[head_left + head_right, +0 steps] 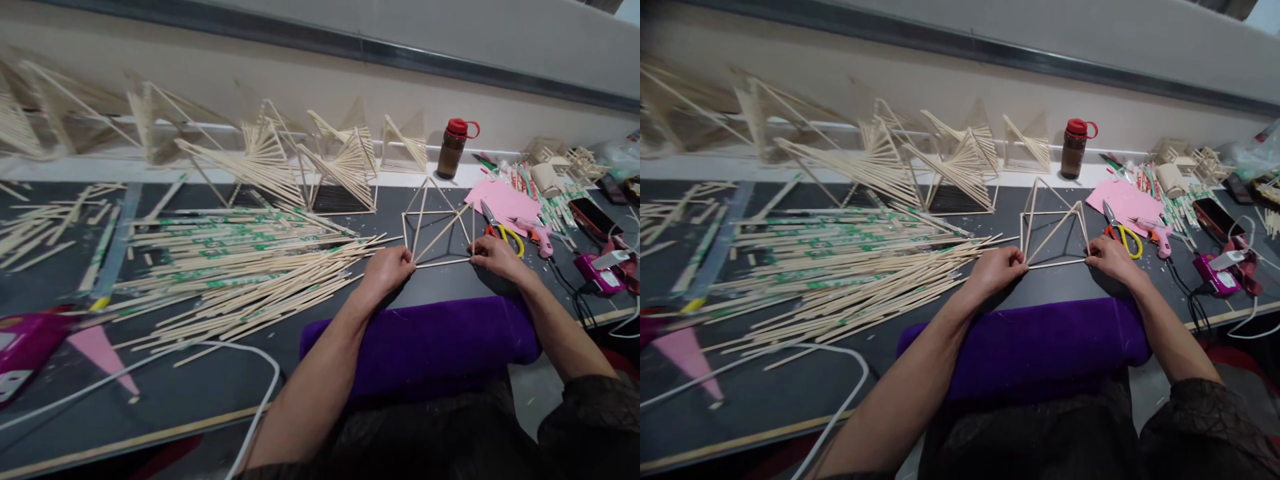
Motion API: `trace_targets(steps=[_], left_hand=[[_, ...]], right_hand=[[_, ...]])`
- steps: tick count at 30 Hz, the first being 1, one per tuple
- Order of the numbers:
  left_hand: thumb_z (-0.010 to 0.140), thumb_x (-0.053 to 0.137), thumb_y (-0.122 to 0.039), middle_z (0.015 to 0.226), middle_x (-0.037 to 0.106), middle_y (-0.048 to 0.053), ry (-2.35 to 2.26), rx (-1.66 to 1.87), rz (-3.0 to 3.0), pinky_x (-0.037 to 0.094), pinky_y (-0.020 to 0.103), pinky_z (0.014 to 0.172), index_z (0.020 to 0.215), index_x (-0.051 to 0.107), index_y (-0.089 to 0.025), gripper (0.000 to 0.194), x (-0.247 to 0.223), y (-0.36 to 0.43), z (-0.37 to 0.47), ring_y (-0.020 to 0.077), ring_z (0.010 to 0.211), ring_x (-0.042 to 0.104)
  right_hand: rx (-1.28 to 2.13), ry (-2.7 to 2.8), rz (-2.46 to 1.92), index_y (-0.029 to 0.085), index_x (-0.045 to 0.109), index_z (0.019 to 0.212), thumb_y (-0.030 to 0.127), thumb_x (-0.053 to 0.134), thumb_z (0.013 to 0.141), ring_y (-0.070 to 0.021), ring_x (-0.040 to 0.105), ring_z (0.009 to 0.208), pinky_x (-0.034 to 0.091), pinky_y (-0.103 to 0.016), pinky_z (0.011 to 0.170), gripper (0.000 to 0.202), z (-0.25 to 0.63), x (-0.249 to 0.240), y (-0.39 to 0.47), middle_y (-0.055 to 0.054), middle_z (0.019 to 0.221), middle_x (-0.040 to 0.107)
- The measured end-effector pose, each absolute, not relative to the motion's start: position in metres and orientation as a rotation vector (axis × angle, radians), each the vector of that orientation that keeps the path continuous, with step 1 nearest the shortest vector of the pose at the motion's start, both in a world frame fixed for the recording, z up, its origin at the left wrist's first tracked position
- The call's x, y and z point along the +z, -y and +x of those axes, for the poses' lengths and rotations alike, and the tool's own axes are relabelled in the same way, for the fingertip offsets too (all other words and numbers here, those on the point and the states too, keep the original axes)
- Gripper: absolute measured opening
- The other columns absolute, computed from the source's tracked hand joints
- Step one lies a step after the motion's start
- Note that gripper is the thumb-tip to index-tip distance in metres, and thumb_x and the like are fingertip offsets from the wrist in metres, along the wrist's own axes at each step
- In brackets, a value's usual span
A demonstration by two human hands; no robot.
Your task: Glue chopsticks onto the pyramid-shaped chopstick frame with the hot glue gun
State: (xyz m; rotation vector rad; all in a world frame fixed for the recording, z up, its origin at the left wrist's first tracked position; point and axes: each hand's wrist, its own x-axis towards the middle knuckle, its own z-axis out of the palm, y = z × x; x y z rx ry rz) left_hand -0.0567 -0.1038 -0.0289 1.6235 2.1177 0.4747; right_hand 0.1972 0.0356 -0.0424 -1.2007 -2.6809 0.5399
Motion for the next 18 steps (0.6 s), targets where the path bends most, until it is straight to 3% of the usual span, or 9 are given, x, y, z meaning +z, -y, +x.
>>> trace_targets(steps=[18], left_hand=[[0.079, 0.064, -0.025, 0.079, 0.073, 0.003, -2.070, 0.559, 1.544, 0.041, 0.027, 0.067, 0.087, 0.074, -0.021, 0.014, -0.0323, 0.1023, -0.0588, 0.0184, 0.075, 0.064]], right_hand=[[0.404, 2.697, -1.219, 0.017, 0.068, 0.095, 0.024, 0.063, 0.085, -0.0177, 0.061, 0.082, 0.042, -0.027, 0.072, 0.013, 0.1970, -0.0430, -0.0370, -0.006, 0.090, 0.066]])
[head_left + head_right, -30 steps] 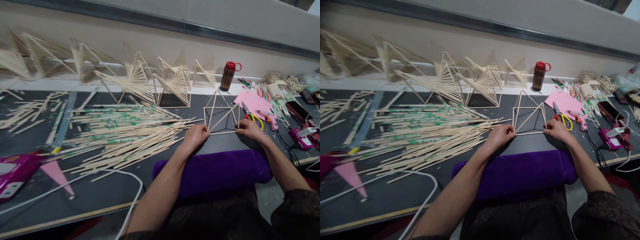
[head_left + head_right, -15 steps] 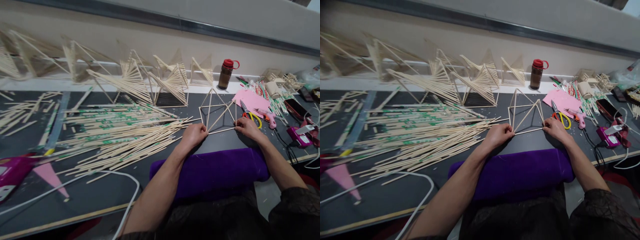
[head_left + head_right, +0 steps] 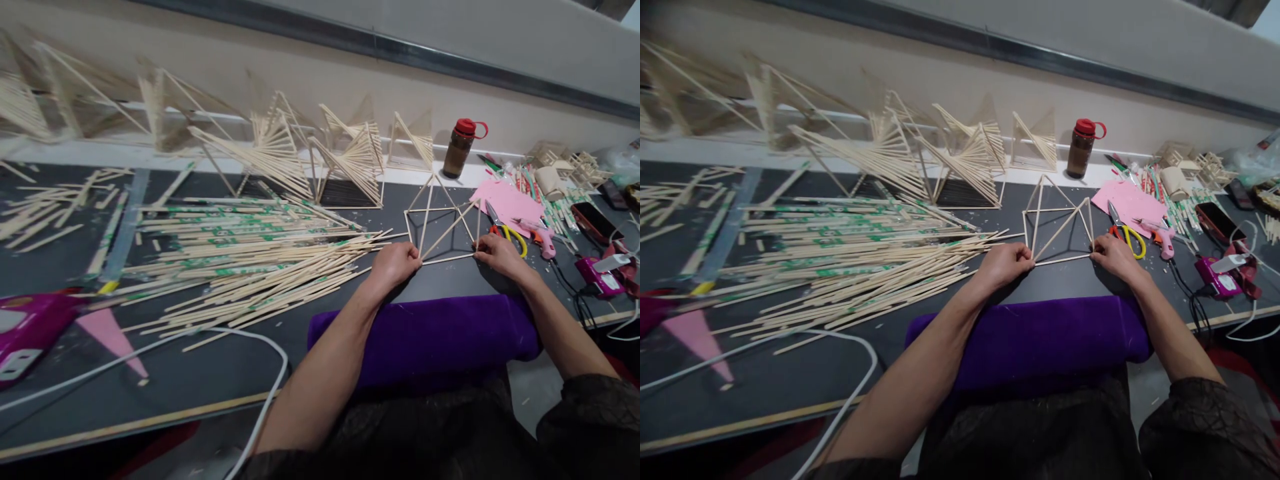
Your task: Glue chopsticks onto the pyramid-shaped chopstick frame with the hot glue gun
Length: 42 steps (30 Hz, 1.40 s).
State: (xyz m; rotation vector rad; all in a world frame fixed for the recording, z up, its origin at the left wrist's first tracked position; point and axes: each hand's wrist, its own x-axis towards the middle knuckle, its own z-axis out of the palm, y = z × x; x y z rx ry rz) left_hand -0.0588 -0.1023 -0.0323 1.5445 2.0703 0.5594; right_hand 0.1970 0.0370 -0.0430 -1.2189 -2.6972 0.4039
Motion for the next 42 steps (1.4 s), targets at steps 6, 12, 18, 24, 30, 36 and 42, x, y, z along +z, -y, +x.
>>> trace_targets(steps=[6, 12, 18, 24, 30, 36, 42], left_hand=[[0.076, 0.065, -0.022, 0.076, 0.072, 0.003, -1.931, 0.789, 1.442, 0.041, 0.025, 0.063, 0.091, 0.075, -0.016, 0.019, -0.041, 0.102, -0.066, 0.0154, 0.067, 0.063], [0.079, 0.062, -0.025, 0.079, 0.074, 0.005, -2.007, 0.684, 1.483, 0.038, 0.027, 0.062, 0.089, 0.077, -0.015, 0.021, -0.039, 0.100, -0.063, 0.0174, 0.070, 0.062], [0.083, 0.060, -0.027, 0.082, 0.075, 0.006, -2.067, 0.603, 1.513, 0.038, 0.027, 0.064, 0.090, 0.078, -0.017, 0.022, -0.036, 0.101, -0.060, 0.0178, 0.072, 0.063], [0.083, 0.059, -0.026, 0.084, 0.076, 0.006, -2.112, 0.545, 1.524, 0.038, 0.028, 0.065, 0.087, 0.078, -0.019, 0.021, -0.033, 0.102, -0.058, 0.0192, 0.075, 0.064], [0.084, 0.057, -0.028, 0.085, 0.077, 0.006, -2.111, 0.481, 1.544, 0.039, 0.027, 0.066, 0.087, 0.077, -0.019, 0.022, -0.031, 0.102, -0.057, 0.0190, 0.078, 0.066], [0.084, 0.057, -0.030, 0.087, 0.077, 0.005, -2.129, 0.445, 1.555, 0.038, 0.027, 0.066, 0.087, 0.076, -0.019, 0.022, -0.031, 0.103, -0.058, 0.0192, 0.080, 0.066], [0.084, 0.056, -0.033, 0.082, 0.075, 0.004, -2.135, 0.441, 1.565, 0.037, 0.026, 0.063, 0.084, 0.075, -0.019, 0.023, -0.038, 0.102, -0.061, 0.0181, 0.075, 0.065]], right_hand=[[0.371, 2.704, -1.197, 0.016, 0.068, 0.098, 0.025, 0.062, 0.087, -0.0187, 0.061, 0.086, 0.042, -0.027, 0.074, 0.015, 0.199, -0.046, -0.037, -0.007, 0.093, 0.067], [0.391, 2.705, -1.197, 0.016, 0.067, 0.095, 0.025, 0.062, 0.087, -0.0189, 0.061, 0.090, 0.043, -0.028, 0.078, 0.013, 0.199, -0.046, -0.037, -0.008, 0.099, 0.067], [0.383, 2.711, -1.198, 0.017, 0.067, 0.095, 0.025, 0.062, 0.087, -0.0185, 0.061, 0.088, 0.044, -0.027, 0.078, 0.012, 0.199, -0.047, -0.038, -0.008, 0.097, 0.067], [0.385, 2.711, -1.183, 0.017, 0.066, 0.096, 0.025, 0.061, 0.087, -0.0181, 0.061, 0.086, 0.042, -0.027, 0.075, 0.013, 0.198, -0.047, -0.036, -0.007, 0.094, 0.066], [0.387, 2.687, -1.245, 0.016, 0.065, 0.096, 0.023, 0.062, 0.086, -0.0171, 0.060, 0.081, 0.040, -0.026, 0.071, 0.012, 0.194, -0.045, -0.030, -0.006, 0.092, 0.067], [0.355, 2.678, -1.287, 0.017, 0.065, 0.095, 0.025, 0.063, 0.086, -0.0173, 0.060, 0.081, 0.039, -0.026, 0.069, 0.012, 0.190, -0.042, -0.025, -0.007, 0.094, 0.067], [0.353, 2.672, -1.309, 0.017, 0.067, 0.092, 0.024, 0.064, 0.086, -0.0168, 0.060, 0.080, 0.038, -0.026, 0.067, 0.010, 0.190, -0.041, -0.023, -0.006, 0.094, 0.068]])
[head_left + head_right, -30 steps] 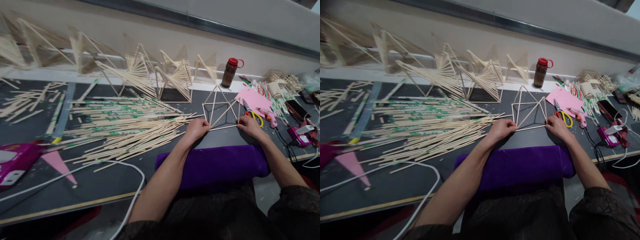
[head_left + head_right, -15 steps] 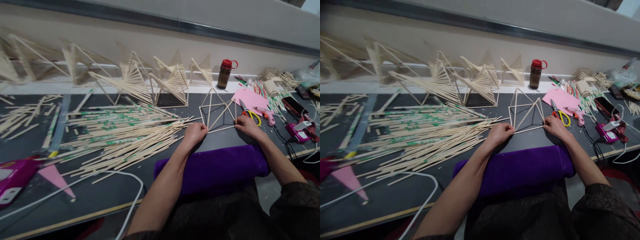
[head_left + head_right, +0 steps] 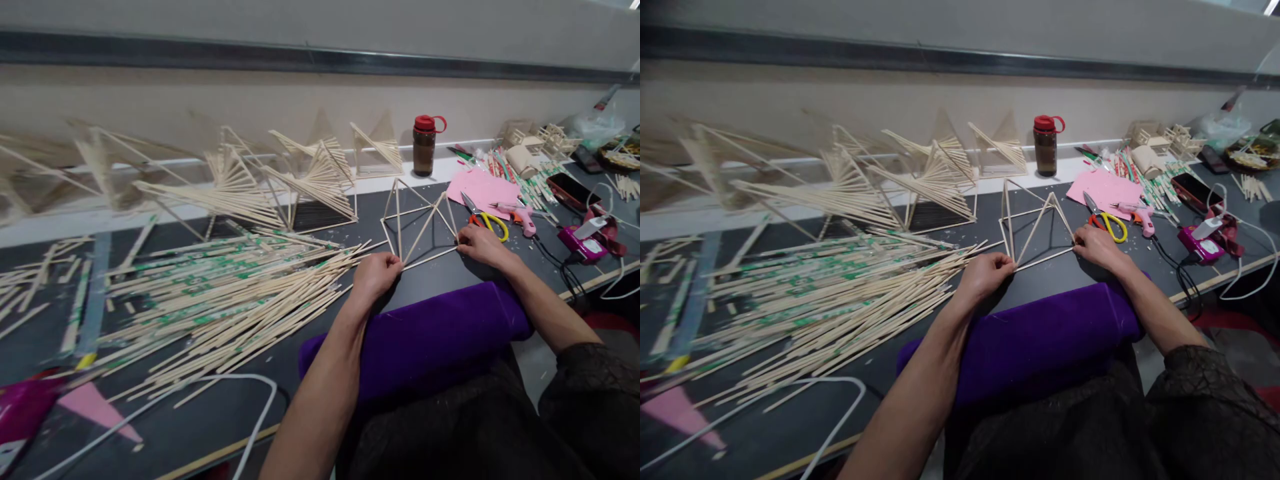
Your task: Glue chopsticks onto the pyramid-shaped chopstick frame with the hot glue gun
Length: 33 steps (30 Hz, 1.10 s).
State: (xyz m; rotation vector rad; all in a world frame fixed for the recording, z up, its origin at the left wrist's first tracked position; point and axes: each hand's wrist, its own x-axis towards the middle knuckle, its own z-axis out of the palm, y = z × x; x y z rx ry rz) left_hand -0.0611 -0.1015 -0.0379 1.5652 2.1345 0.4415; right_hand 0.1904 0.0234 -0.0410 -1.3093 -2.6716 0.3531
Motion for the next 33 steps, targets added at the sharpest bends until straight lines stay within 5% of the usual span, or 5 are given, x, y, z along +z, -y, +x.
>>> trace_targets(steps=[6, 33], left_hand=[[0.083, 0.056, -0.033, 0.076, 0.072, 0.004, -2.096, 0.501, 1.544, 0.038, 0.027, 0.063, 0.082, 0.073, -0.018, 0.022, -0.047, 0.100, -0.065, 0.0184, 0.072, 0.063], [0.079, 0.054, -0.040, 0.074, 0.070, 0.004, -2.133, 0.517, 1.525, 0.039, 0.026, 0.061, 0.082, 0.072, -0.018, 0.029, -0.058, 0.101, -0.071, 0.0178, 0.069, 0.062]], right_hand=[[0.378, 2.651, -1.313, 0.016, 0.068, 0.096, 0.014, 0.059, 0.083, -0.0172, 0.060, 0.080, 0.038, -0.026, 0.068, 0.016, 0.193, -0.036, -0.019, -0.007, 0.093, 0.069], [0.371, 2.672, -1.417, 0.015, 0.071, 0.104, 0.018, 0.052, 0.091, -0.0196, 0.066, 0.093, 0.040, -0.026, 0.075, 0.024, 0.182, -0.039, -0.015, -0.009, 0.107, 0.074]])
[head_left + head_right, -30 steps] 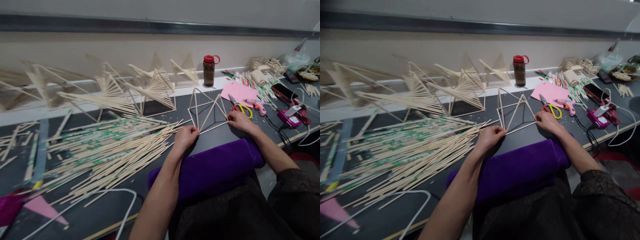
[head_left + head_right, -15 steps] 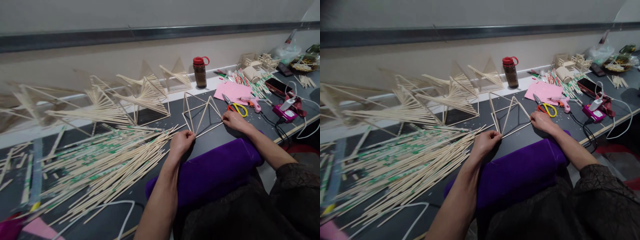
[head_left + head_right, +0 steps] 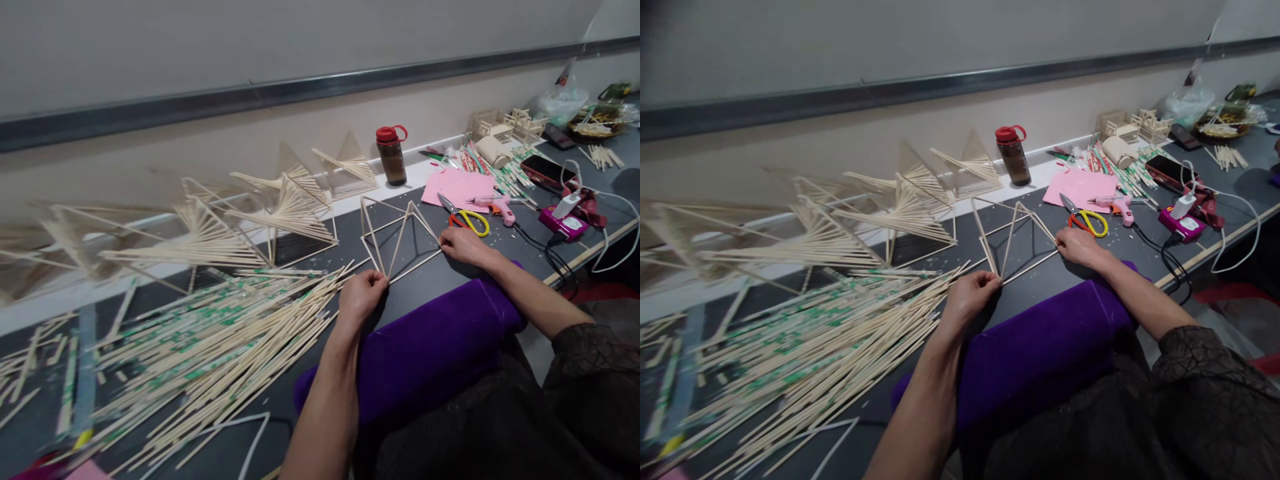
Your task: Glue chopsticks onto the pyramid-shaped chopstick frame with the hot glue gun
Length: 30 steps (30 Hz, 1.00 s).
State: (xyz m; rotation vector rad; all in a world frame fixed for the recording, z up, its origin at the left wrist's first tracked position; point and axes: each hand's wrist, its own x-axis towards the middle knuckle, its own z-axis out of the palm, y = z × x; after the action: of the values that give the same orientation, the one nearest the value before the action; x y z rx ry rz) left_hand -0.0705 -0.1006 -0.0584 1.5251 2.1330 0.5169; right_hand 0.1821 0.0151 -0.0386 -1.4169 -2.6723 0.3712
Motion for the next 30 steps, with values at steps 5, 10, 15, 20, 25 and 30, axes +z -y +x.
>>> trace_targets(steps=[5, 10, 15, 20, 25, 30], left_hand=[[0.080, 0.054, -0.039, 0.073, 0.070, 0.003, -2.139, 0.512, 1.533, 0.038, 0.026, 0.062, 0.081, 0.071, -0.018, 0.027, -0.057, 0.101, -0.070, 0.0175, 0.069, 0.061], [0.080, 0.055, -0.039, 0.073, 0.070, 0.003, -2.137, 0.519, 1.536, 0.038, 0.026, 0.062, 0.082, 0.072, -0.018, 0.027, -0.059, 0.100, -0.071, 0.0176, 0.068, 0.061], [0.080, 0.055, -0.038, 0.074, 0.070, 0.003, -2.130, 0.535, 1.532, 0.038, 0.025, 0.062, 0.080, 0.071, -0.018, 0.025, -0.061, 0.100, -0.071, 0.0174, 0.070, 0.062], [0.082, 0.057, -0.037, 0.074, 0.070, 0.002, -2.154, 0.517, 1.521, 0.036, 0.026, 0.062, 0.081, 0.071, -0.019, 0.023, -0.054, 0.102, -0.067, 0.0170, 0.069, 0.061], [0.084, 0.056, -0.032, 0.076, 0.072, 0.002, -2.150, 0.518, 1.541, 0.037, 0.026, 0.062, 0.081, 0.072, -0.019, 0.021, -0.047, 0.104, -0.061, 0.0166, 0.069, 0.061], [0.085, 0.057, -0.028, 0.081, 0.074, 0.005, -2.168, 0.501, 1.650, 0.038, 0.027, 0.066, 0.085, 0.075, -0.019, 0.020, -0.044, 0.104, -0.051, 0.0182, 0.074, 0.063]], right_hand=[[0.395, 2.635, -1.437, 0.016, 0.072, 0.101, 0.017, 0.053, 0.090, -0.0184, 0.065, 0.090, 0.041, -0.025, 0.074, 0.022, 0.182, -0.039, -0.014, -0.009, 0.103, 0.074], [0.424, 2.565, -1.444, 0.016, 0.070, 0.101, 0.019, 0.053, 0.090, -0.0170, 0.065, 0.085, 0.040, -0.024, 0.073, 0.020, 0.183, -0.041, -0.012, -0.007, 0.100, 0.074], [0.371, 2.594, -1.447, 0.016, 0.071, 0.098, 0.017, 0.051, 0.091, -0.0174, 0.065, 0.086, 0.039, -0.025, 0.073, 0.021, 0.183, -0.042, -0.013, -0.008, 0.100, 0.074], [0.320, 2.612, -1.459, 0.016, 0.071, 0.097, 0.018, 0.051, 0.091, -0.0187, 0.065, 0.087, 0.038, -0.026, 0.071, 0.021, 0.182, -0.041, -0.012, -0.008, 0.100, 0.074], [0.282, 2.592, -1.443, 0.015, 0.069, 0.099, 0.020, 0.049, 0.093, -0.0186, 0.065, 0.086, 0.038, -0.026, 0.070, 0.021, 0.184, -0.051, -0.014, -0.009, 0.100, 0.073], [0.231, 2.526, -1.363, 0.015, 0.065, 0.099, 0.020, 0.053, 0.092, -0.0180, 0.062, 0.086, 0.039, -0.026, 0.071, 0.015, 0.189, -0.062, -0.019, -0.009, 0.100, 0.070]])
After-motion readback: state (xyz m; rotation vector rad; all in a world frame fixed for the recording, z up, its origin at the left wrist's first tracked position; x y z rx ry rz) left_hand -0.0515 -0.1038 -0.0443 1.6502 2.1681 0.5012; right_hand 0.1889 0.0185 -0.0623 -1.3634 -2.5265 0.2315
